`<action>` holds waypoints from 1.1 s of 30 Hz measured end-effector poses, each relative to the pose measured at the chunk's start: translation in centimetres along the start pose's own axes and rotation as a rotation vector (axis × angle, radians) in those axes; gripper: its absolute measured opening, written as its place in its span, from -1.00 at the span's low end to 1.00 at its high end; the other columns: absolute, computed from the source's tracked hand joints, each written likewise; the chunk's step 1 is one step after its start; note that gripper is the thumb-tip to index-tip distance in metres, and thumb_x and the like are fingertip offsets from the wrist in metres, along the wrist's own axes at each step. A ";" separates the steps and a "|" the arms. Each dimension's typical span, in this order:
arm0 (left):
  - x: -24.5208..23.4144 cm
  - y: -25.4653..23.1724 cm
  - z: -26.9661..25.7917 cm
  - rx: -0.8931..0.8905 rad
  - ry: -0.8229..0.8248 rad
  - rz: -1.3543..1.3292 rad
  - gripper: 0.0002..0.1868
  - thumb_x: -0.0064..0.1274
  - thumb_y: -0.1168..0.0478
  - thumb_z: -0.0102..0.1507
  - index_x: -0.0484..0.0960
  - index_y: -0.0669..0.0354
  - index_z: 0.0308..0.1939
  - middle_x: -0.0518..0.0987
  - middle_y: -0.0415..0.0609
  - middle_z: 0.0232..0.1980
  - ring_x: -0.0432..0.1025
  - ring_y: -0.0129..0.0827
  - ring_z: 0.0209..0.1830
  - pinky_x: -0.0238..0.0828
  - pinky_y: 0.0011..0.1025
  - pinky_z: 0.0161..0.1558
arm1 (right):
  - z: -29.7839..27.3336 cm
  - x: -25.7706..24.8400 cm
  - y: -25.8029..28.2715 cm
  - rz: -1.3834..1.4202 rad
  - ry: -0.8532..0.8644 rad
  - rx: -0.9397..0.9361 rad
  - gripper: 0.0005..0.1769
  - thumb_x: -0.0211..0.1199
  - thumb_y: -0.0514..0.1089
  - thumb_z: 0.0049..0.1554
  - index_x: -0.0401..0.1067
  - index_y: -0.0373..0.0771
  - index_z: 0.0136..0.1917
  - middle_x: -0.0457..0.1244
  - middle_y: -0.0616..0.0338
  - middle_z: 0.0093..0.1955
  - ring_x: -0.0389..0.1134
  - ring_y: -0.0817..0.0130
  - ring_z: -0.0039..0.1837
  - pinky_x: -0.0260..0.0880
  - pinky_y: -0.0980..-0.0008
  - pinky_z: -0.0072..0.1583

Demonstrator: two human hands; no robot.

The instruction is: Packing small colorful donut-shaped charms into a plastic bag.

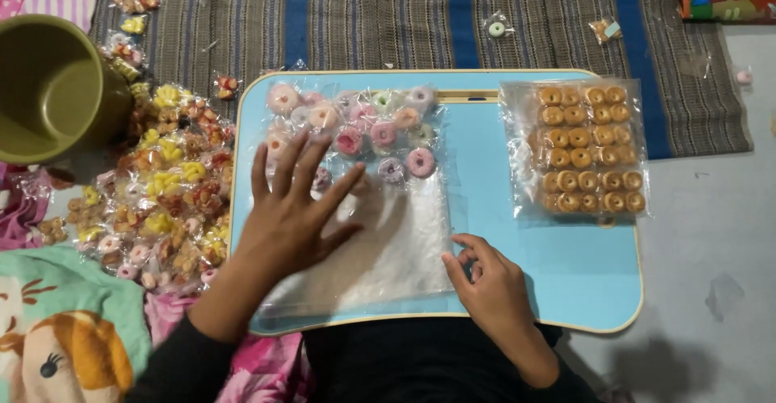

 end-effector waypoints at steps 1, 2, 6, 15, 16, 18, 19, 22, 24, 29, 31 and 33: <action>0.7 0.9 0.5 0.004 -0.001 -0.001 -0.01 0.09 -0.49 0.16 0.14 -0.33 0.57 -0.05 0.19 0.65 -0.16 0.11 0.65 -0.29 0.34 0.52 | 0.0 -0.1 0.0 0.000 -0.003 0.003 -0.61 0.24 0.17 0.17 0.52 0.03 0.20 0.31 0.53 -0.27 0.23 0.53 -0.38 0.34 0.41 -0.29; 1.2 1.4 1.1 0.067 -0.027 0.017 0.01 -0.01 -0.57 0.18 0.11 -0.35 0.60 -0.08 0.19 0.66 -0.19 0.09 0.67 -0.32 0.41 0.50 | 0.0 0.0 -0.1 0.006 0.012 0.027 -0.61 0.24 0.17 0.17 0.52 0.05 0.20 0.32 0.54 -0.27 0.23 0.54 -0.38 0.33 0.40 -0.28; 3.9 2.2 2.7 0.232 -0.049 0.047 0.08 -0.43 -0.84 0.22 -0.14 -0.53 0.67 -0.35 0.07 0.70 -0.46 0.14 0.69 -0.67 0.63 0.39 | 0.1 0.3 -0.3 -0.011 0.017 0.022 -0.60 0.23 0.18 0.17 0.51 0.05 0.21 0.34 0.54 -0.25 0.27 0.51 -0.35 0.36 0.36 -0.27; 5.1 0.2 4.9 0.570 -0.072 0.012 -0.33 -0.41 -0.41 0.44 0.15 -0.45 0.60 0.10 0.18 0.65 0.02 0.21 0.63 -0.29 0.64 0.34 | -0.2 0.0 0.0 0.023 0.042 -0.071 -0.57 0.24 0.12 0.20 0.48 -0.06 0.27 0.32 0.45 -0.28 0.23 0.48 -0.34 0.33 0.36 -0.27; 5.2 0.2 4.9 0.570 -0.070 0.011 -0.33 -0.41 -0.41 0.44 0.15 -0.45 0.60 0.10 0.18 0.65 0.02 0.21 0.63 -0.29 0.64 0.34 | -0.3 -0.1 0.1 0.024 0.043 -0.070 -0.57 0.24 0.12 0.20 0.48 -0.06 0.27 0.32 0.45 -0.28 0.23 0.48 -0.34 0.33 0.36 -0.27; 5.2 0.3 5.0 0.574 -0.084 0.020 -0.36 -0.35 -0.35 0.45 0.19 -0.41 0.58 0.10 0.19 0.64 0.03 0.17 0.63 -0.21 0.64 0.33 | -0.5 0.0 -0.3 0.037 0.089 0.008 -0.54 0.25 0.16 0.17 0.49 0.01 0.28 0.33 0.48 -0.27 0.23 0.50 -0.34 0.33 0.37 -0.24; 5.2 0.3 5.0 0.576 -0.085 0.022 -0.36 -0.35 -0.35 0.45 0.19 -0.41 0.58 0.10 0.19 0.64 0.03 0.17 0.63 -0.21 0.64 0.33 | -0.5 -0.2 -0.2 0.039 0.086 0.008 -0.54 0.25 0.16 0.17 0.49 0.01 0.28 0.33 0.48 -0.27 0.23 0.50 -0.34 0.33 0.37 -0.24; 4.9 0.2 5.0 0.569 -0.118 0.053 -0.38 -0.28 -0.33 0.44 0.20 -0.41 0.56 0.16 0.20 0.62 0.15 0.17 0.58 -0.11 0.61 0.33 | -1.2 -0.2 -0.8 0.058 0.209 0.142 -0.51 0.29 0.16 0.14 0.49 0.05 0.31 0.38 0.48 -0.25 0.25 0.52 -0.38 0.32 0.37 -0.23; 4.9 0.4 5.1 0.575 -0.117 0.028 -0.39 -0.26 -0.31 0.45 0.22 -0.40 0.56 0.17 0.20 0.62 0.17 0.18 0.58 -0.22 0.59 0.36 | -1.6 -0.4 -1.0 0.123 0.246 0.207 -0.50 0.35 0.11 0.12 0.50 0.04 0.32 0.39 0.47 -0.27 0.27 0.55 -0.38 0.32 0.39 -0.20; 4.8 0.4 5.0 0.581 -0.102 0.010 -0.39 -0.28 -0.31 0.45 0.24 -0.38 0.56 0.16 0.21 0.62 0.14 0.20 0.59 -0.22 0.61 0.35 | -3.2 -1.6 -3.6 0.144 0.245 0.298 -0.59 0.43 0.10 0.04 0.60 0.13 0.19 0.40 0.49 -0.33 0.29 0.57 -0.38 0.34 0.50 -0.13; 4.7 0.4 5.0 0.582 -0.104 -0.006 -0.40 -0.28 -0.30 0.44 0.27 -0.37 0.54 0.16 0.22 0.62 0.14 0.21 0.58 -0.23 0.62 0.34 | -3.6 -3.1 -4.5 0.127 0.265 0.296 -0.66 0.43 0.10 0.03 0.64 0.15 0.11 0.40 0.48 -0.35 0.32 0.58 -0.37 0.33 0.52 -0.13; 4.7 0.4 4.9 0.573 -0.090 -0.010 -0.39 -0.31 -0.32 0.45 0.23 -0.39 0.56 0.14 0.21 0.63 0.13 0.17 0.59 -0.23 0.61 0.36 | -3.7 -5.5 -4.4 0.181 0.262 0.209 -0.74 0.40 0.10 0.03 0.74 0.10 -0.02 0.61 0.51 -0.08 0.62 0.62 -0.06 0.51 0.56 0.01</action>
Point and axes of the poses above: each hand's wrist, its own z-axis towards the middle knuckle, its own x-axis out of the palm, y = z × x, the point moved 6 cm from there along z, towards the middle knuckle
